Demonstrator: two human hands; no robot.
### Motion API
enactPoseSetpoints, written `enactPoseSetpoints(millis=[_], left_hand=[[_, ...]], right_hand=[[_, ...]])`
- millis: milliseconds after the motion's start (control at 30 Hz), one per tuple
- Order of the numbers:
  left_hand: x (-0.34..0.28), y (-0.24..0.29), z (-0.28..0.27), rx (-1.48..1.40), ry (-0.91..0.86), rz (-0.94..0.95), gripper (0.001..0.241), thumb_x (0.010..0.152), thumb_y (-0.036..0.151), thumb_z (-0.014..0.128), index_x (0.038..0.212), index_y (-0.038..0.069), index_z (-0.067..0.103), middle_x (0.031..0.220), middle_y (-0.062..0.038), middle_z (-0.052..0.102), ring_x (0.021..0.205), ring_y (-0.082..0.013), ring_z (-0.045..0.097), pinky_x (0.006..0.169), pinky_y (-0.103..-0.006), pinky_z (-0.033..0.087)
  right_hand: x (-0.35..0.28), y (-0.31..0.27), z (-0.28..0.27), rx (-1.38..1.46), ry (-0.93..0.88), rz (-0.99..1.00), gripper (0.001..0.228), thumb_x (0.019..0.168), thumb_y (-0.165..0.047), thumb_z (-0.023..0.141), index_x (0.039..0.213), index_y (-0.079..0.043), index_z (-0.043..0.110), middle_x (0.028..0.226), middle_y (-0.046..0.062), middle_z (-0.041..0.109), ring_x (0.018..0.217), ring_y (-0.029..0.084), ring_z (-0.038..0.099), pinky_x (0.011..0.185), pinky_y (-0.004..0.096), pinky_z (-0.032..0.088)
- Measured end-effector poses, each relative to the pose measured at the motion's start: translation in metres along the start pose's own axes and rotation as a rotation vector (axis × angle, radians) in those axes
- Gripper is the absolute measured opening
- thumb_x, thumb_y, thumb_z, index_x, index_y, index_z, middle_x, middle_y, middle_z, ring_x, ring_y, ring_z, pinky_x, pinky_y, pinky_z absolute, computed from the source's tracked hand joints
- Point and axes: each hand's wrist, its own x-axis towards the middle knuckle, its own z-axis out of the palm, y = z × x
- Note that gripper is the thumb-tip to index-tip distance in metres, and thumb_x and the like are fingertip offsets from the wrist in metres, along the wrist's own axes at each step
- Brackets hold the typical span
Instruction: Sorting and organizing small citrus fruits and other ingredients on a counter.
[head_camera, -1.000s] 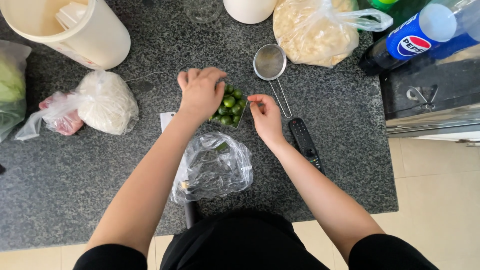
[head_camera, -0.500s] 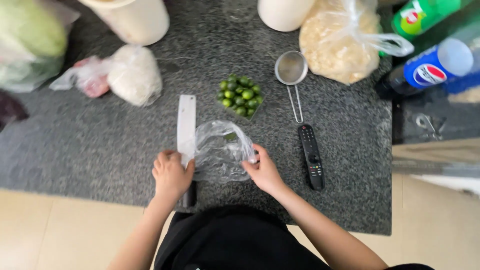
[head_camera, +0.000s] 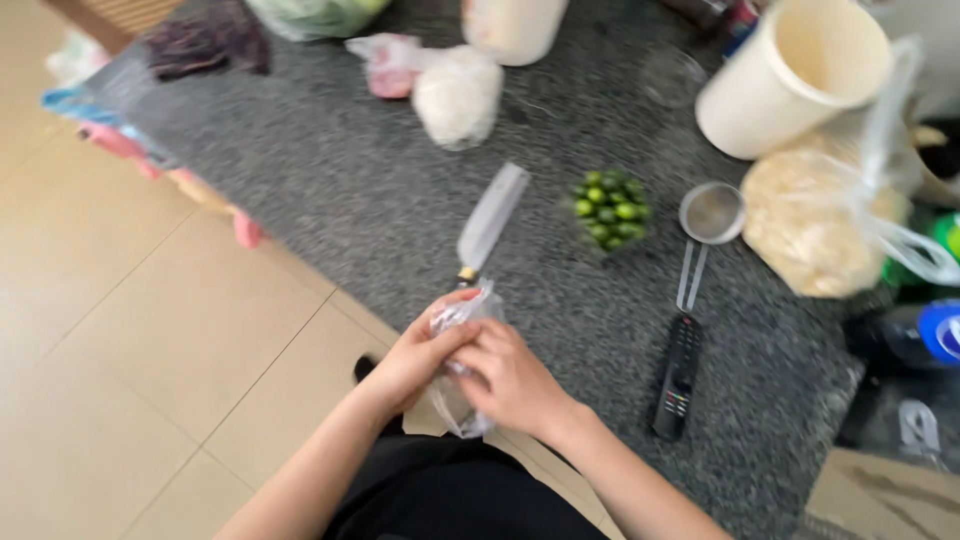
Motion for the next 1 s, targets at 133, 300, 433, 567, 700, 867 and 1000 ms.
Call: enactPoseSetpoints(millis=[133,300,433,567,700,867,1000], left_hand=[[-0.019,-0.024,-0.043,-0.308,0.190,-0.205,0.033,0.098,0.013,0.062,0.129,0.002,0.063,0.114,-0.014,0.070,0.102,-0.0218,0.069,0.084,-0.0359,0.058],[-0.057,-0.047,-0.113,-0.170,0.071,-0.297,0.029,0.091,0.003,0.061,0.119,0.000,0.067,0.107,-0.009,0.073,0.094,-0.0184,0.071,0.082,-0.0349,0.060],[-0.107,-0.056,-0.186,-0.106,-0.047,-0.335,0.033,0.087,0.000,0.057,0.118,-0.001,0.068,0.108,-0.009,0.074,0.095,-0.0193,0.072,0.083,-0.0349,0.059],[-0.175,-0.032,-0.232,0.058,0.081,-0.244,0.033,0.096,0.014,0.061,0.123,-0.001,0.069,0.113,-0.008,0.073,0.100,-0.0183,0.068,0.083,-0.0346,0.057],[-0.233,0.012,-0.239,-0.058,0.169,-0.458,0.046,0.095,0.027,0.062,0.140,0.020,0.052,0.124,0.008,0.067,0.113,-0.0129,0.066,0.086,-0.0365,0.059],[-0.248,-0.062,-0.280,0.099,0.027,-0.314,0.061,0.092,0.015,0.066,0.150,0.010,0.048,0.130,-0.004,0.063,0.114,-0.0190,0.066,0.092,-0.0348,0.057],[-0.251,-0.078,-0.283,0.058,0.116,-0.305,0.051,0.100,0.023,0.056,0.146,0.004,0.049,0.131,-0.012,0.067,0.115,-0.0191,0.067,0.096,-0.0325,0.057]], right_hand=[[0.007,-0.044,0.010,-0.041,-0.120,-0.148,0.037,0.082,-0.021,0.080,0.114,-0.005,0.072,0.129,0.016,0.063,0.129,0.034,0.056,0.113,0.053,0.034],[0.024,-0.079,0.057,-0.231,0.122,-0.159,0.070,0.069,-0.035,0.088,0.133,-0.016,0.067,0.139,0.025,0.057,0.136,0.035,0.041,0.111,0.049,0.035],[0.034,-0.067,0.154,0.155,0.060,0.145,0.097,0.066,-0.029,0.093,0.149,-0.006,0.048,0.149,0.022,0.042,0.138,0.029,0.042,0.104,0.042,0.044],[0.023,-0.040,0.279,0.821,-0.052,0.890,0.047,0.094,-0.007,0.071,0.141,-0.006,0.064,0.113,0.019,0.068,0.085,0.031,0.061,0.074,0.041,0.051],[0.025,-0.015,0.378,1.498,0.504,1.110,0.034,0.090,0.006,0.049,0.121,-0.003,0.060,0.115,0.011,0.070,0.102,0.022,0.070,0.088,0.034,0.060],[0.008,-0.065,0.423,1.210,0.578,1.034,0.032,0.094,0.001,0.051,0.124,0.000,0.062,0.121,0.016,0.069,0.108,0.027,0.066,0.095,0.039,0.054],[-0.016,-0.124,0.409,-0.078,0.356,0.322,0.028,0.099,-0.007,0.057,0.125,0.002,0.064,0.136,0.026,0.062,0.122,0.043,0.055,0.104,0.047,0.045]])
